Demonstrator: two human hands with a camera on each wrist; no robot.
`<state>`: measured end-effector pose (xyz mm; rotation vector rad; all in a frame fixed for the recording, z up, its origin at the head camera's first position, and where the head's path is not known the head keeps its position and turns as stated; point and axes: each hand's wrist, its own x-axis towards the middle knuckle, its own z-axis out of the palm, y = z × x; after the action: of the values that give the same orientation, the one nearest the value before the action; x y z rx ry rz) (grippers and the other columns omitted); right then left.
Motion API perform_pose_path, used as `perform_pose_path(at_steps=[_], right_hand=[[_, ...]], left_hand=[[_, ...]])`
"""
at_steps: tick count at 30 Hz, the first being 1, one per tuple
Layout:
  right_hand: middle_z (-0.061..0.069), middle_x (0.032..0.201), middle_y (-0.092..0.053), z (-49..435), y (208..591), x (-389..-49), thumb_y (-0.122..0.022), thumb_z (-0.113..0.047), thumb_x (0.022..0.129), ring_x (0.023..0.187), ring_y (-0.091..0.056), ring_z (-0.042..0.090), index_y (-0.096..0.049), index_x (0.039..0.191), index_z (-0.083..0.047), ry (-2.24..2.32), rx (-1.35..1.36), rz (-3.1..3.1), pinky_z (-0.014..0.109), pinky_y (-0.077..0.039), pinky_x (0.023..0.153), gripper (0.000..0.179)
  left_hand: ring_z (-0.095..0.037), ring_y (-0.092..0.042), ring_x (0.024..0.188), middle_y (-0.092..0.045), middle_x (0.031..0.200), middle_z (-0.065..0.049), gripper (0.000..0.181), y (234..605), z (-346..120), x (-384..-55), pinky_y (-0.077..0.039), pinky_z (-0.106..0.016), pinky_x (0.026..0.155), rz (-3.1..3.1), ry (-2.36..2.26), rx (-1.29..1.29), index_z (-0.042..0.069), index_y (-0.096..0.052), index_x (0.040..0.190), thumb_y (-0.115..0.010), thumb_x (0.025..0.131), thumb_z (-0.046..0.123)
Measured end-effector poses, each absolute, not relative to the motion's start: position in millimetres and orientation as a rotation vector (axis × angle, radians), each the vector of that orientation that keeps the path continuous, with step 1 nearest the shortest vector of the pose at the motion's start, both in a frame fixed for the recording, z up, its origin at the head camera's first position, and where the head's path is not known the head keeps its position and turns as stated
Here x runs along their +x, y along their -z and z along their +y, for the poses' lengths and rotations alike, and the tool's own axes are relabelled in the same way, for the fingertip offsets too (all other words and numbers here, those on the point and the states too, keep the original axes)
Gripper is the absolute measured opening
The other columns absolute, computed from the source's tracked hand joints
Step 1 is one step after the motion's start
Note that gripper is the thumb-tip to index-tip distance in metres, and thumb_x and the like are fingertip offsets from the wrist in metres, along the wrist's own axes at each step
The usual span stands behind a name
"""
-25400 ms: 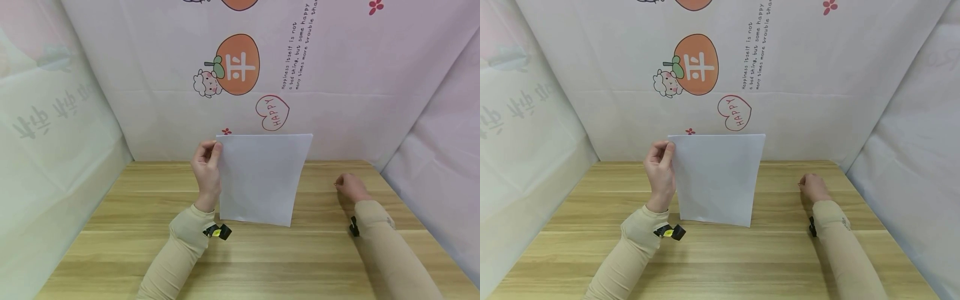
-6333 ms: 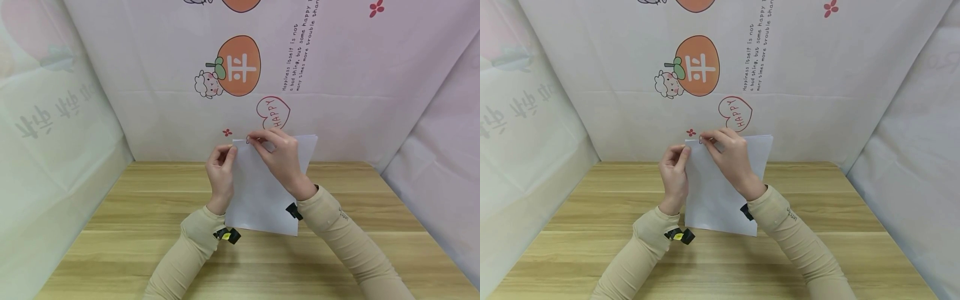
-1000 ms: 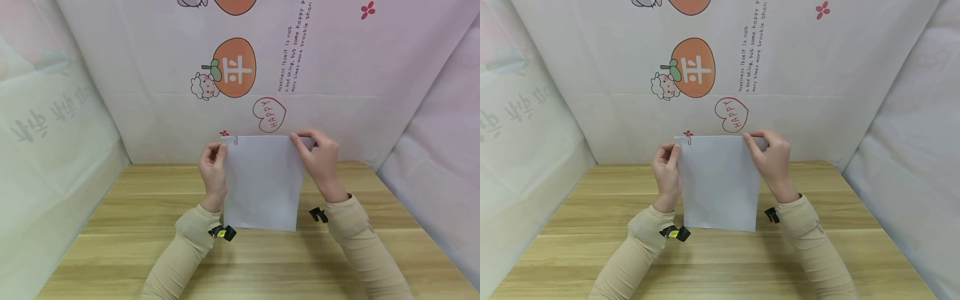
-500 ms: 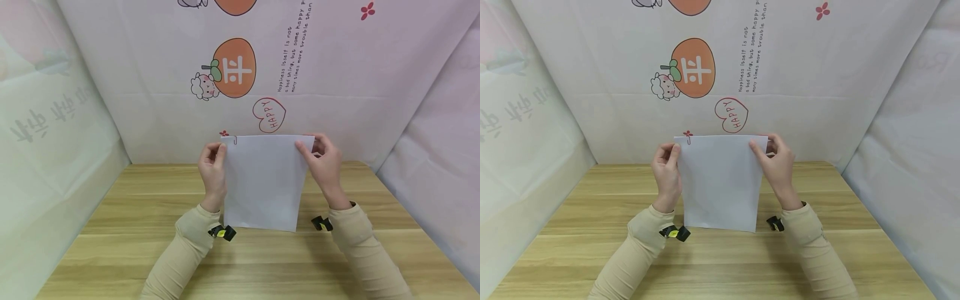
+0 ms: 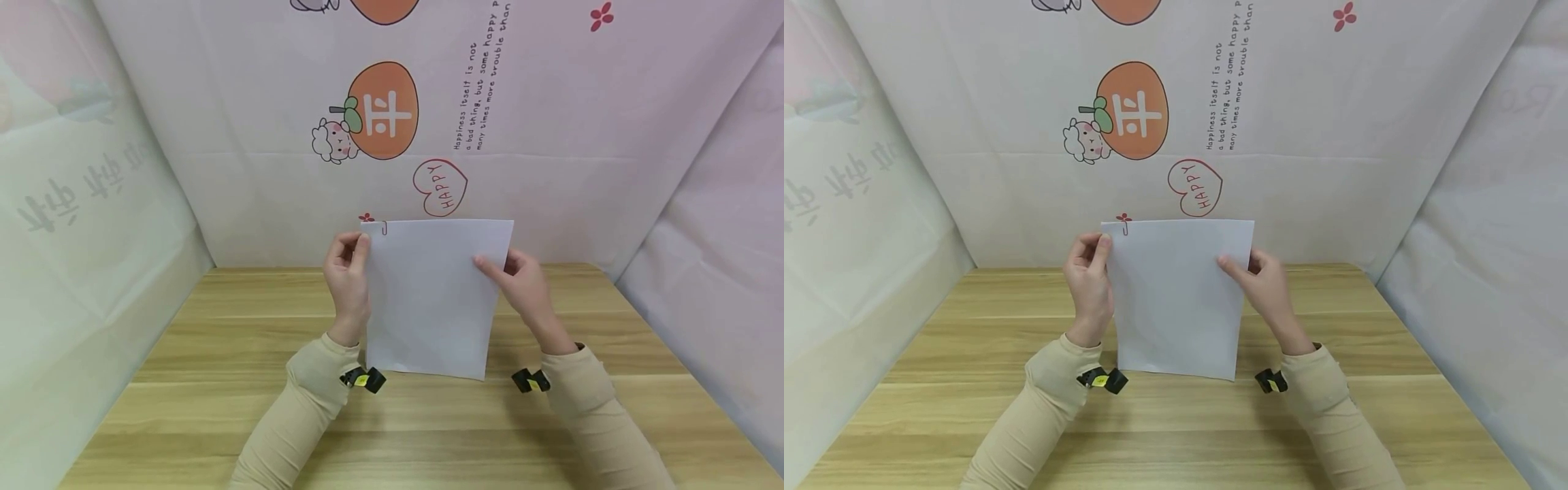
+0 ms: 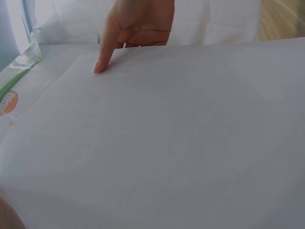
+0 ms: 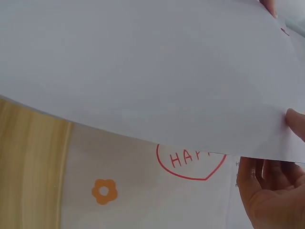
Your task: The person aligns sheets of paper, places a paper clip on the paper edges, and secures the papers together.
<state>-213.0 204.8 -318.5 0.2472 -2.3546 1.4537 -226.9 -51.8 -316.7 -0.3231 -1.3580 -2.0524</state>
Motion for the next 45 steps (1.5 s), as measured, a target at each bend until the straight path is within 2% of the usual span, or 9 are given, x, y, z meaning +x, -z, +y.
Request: perform_pose_path(at_steps=[4, 13, 19, 28, 39, 45], right_hand=[[0.006, 0.1, -0.066, 206, 324, -213, -0.067, -0.036, 0.088, 0.083, -0.06, 0.01, -0.061, 0.116, -0.002, -1.484, 0.291, -2.392, 0.021, -0.049, 0.068, 0.044], [0.013, 0.112, -0.065, 207, 332, -212, -0.066, -0.043, 0.087, 0.093, -0.059, 0.015, -0.059, 0.119, -0.005, -1.467, 0.289, -2.58, 0.026, -0.048, 0.077, 0.05], [0.014, 0.114, -0.064, 207, 337, -213, -0.066, -0.041, 0.087, 0.096, -0.059, 0.017, -0.058, 0.118, -0.004, -1.463, 0.322, -2.622, 0.029, -0.048, 0.08, 0.048], [0.017, 0.117, -0.064, 203, 342, -213, -0.065, -0.034, 0.09, 0.097, -0.061, 0.015, -0.057, 0.121, -0.001, -1.56, 0.372, -2.608, 0.025, -0.048, 0.081, 0.045], [0.019, 0.117, -0.062, 201, 346, -215, -0.062, -0.038, 0.091, 0.094, -0.061, 0.01, -0.056, 0.122, 0.0, -1.676, 0.305, -2.594, 0.025, -0.05, 0.079, 0.05], [0.019, 0.117, -0.061, 201, 347, -216, -0.062, -0.038, 0.091, 0.093, -0.06, 0.01, -0.055, 0.122, 0.001, -1.688, 0.261, -2.589, 0.026, -0.049, 0.077, 0.051]], left_hand=[[-0.016, -0.051, 0.082, -0.058, 0.088, 0.001, 0.02, 317, -52, -227, -0.042, -0.022, 0.074, -1.345, 2.061, -0.321, -0.003, -0.061, 0.096, -0.064, 0.09, 0.015], [-0.015, -0.051, 0.083, -0.057, 0.087, 0.001, 0.023, 315, -53, -228, -0.042, -0.022, 0.074, -1.35, 2.048, -0.308, -0.008, -0.059, 0.098, -0.064, 0.091, 0.013], [-0.015, -0.051, 0.082, -0.058, 0.087, 0.001, 0.022, 315, -53, -228, -0.042, -0.022, 0.073, -1.347, 2.048, -0.303, -0.008, -0.059, 0.098, -0.064, 0.091, 0.012], [-0.014, -0.051, 0.082, -0.058, 0.086, 0.002, 0.023, 314, -53, -229, -0.042, -0.022, 0.073, -1.327, 2.048, -0.311, -0.009, -0.059, 0.097, -0.064, 0.09, 0.012], [-0.013, -0.053, 0.078, -0.059, 0.084, 0.002, 0.024, 323, -56, -229, -0.044, -0.02, 0.07, -1.476, 2.064, -0.287, -0.01, -0.061, 0.097, -0.064, 0.091, 0.013], [-0.015, -0.054, 0.082, -0.06, 0.089, -0.003, 0.028, 334, -61, -228, -0.044, -0.021, 0.072, -1.648, 2.07, -0.291, -0.007, -0.063, 0.1, -0.063, 0.092, 0.02]])
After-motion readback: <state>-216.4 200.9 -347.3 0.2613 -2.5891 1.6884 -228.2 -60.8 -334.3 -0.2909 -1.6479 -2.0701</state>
